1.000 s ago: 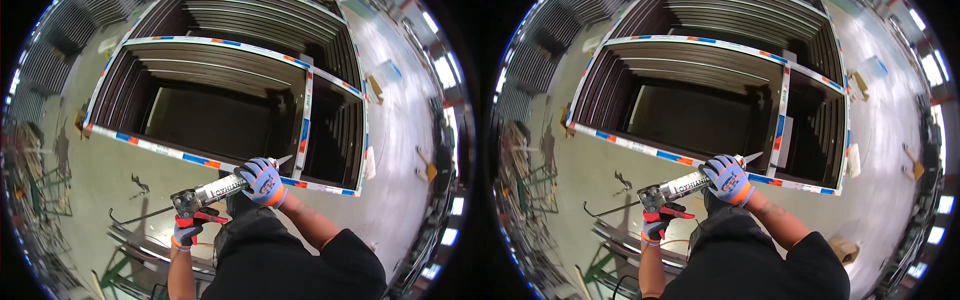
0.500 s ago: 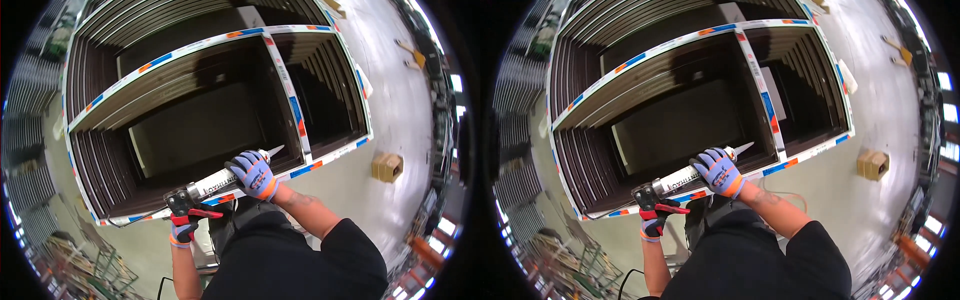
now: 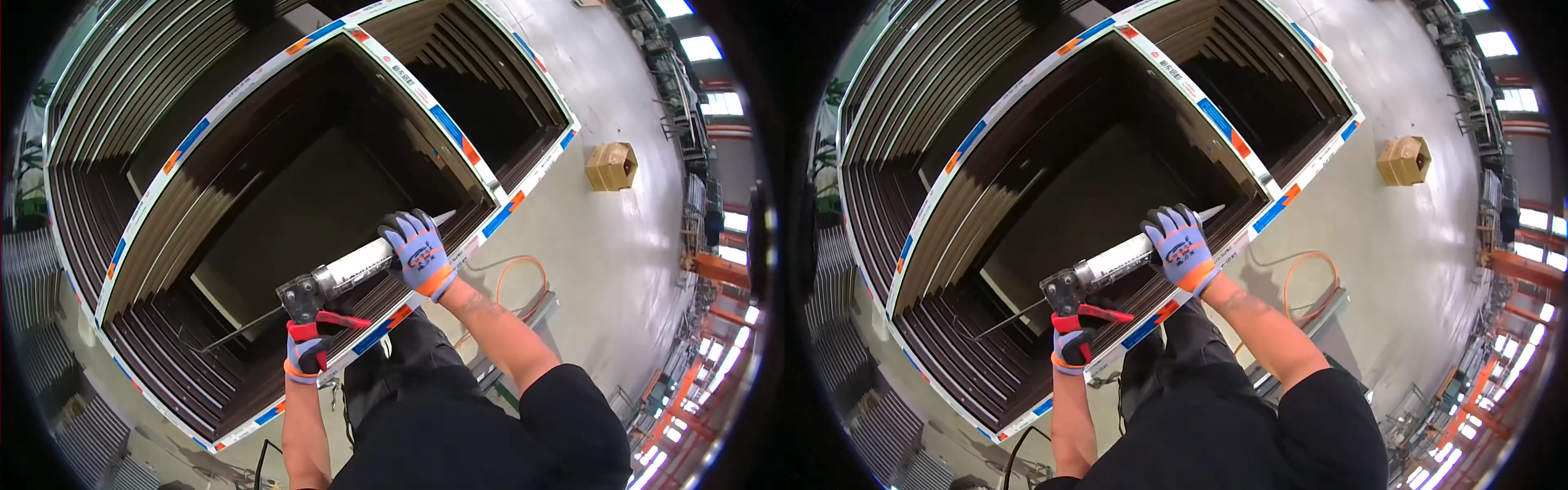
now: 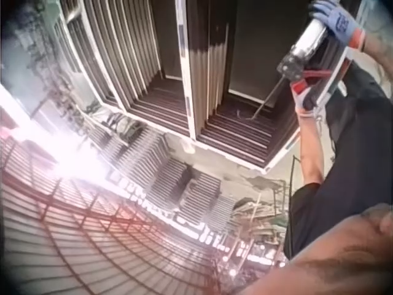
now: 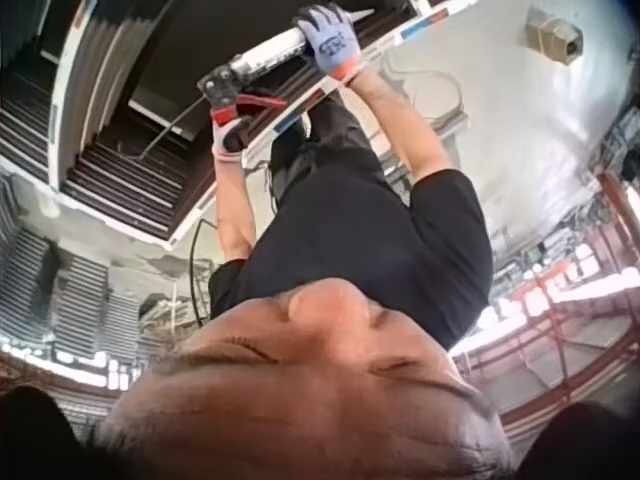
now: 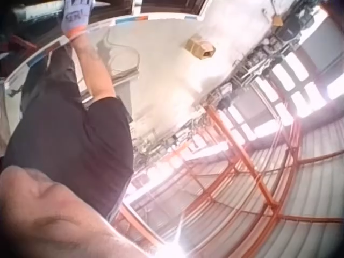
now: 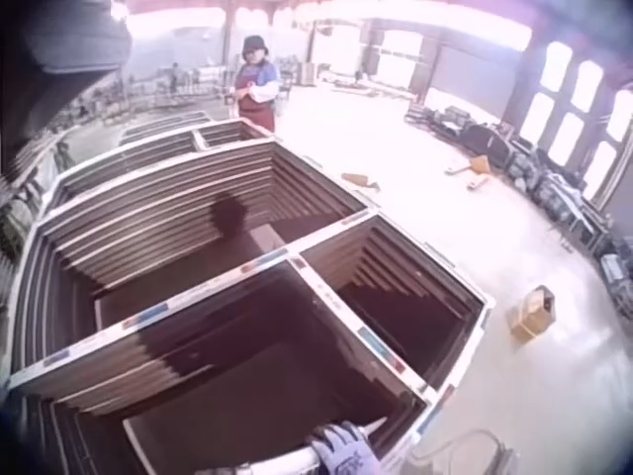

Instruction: Applying sealant to the joints of stacked metal frames using a pneumatic dispensing gun.

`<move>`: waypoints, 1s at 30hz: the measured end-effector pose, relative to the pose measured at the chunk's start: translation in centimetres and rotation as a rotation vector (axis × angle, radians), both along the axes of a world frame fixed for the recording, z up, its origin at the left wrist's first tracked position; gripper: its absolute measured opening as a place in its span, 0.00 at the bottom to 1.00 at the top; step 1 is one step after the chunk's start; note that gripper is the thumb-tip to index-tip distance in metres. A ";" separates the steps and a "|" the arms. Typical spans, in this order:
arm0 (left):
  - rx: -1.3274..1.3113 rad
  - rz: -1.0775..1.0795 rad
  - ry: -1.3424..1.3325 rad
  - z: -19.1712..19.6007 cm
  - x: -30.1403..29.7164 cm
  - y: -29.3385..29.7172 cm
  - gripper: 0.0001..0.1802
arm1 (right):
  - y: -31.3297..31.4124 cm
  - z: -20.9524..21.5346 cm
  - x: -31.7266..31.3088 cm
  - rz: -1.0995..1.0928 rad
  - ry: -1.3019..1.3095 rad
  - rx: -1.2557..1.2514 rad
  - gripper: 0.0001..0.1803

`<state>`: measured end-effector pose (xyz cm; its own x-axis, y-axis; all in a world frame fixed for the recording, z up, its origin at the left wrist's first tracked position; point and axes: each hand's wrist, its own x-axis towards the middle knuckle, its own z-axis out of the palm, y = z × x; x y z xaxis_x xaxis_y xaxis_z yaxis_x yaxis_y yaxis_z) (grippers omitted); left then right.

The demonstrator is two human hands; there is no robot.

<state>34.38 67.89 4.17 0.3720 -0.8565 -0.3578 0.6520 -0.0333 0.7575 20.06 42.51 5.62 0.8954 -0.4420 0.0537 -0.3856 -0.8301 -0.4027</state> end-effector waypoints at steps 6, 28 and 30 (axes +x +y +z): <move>-0.004 -0.034 0.074 -0.8 0.5 -1.6 0.47 | 0.0 -2.3 -1.8 -0.032 -0.118 -0.064 0.37; 0.019 0.081 0.219 -4.6 -1.4 -0.6 0.53 | -0.4 -4.5 -0.9 0.053 0.065 -0.034 0.38; 0.048 0.190 0.093 -4.7 -1.2 -1.4 0.52 | -0.5 -4.8 -0.3 0.052 0.097 -0.023 0.41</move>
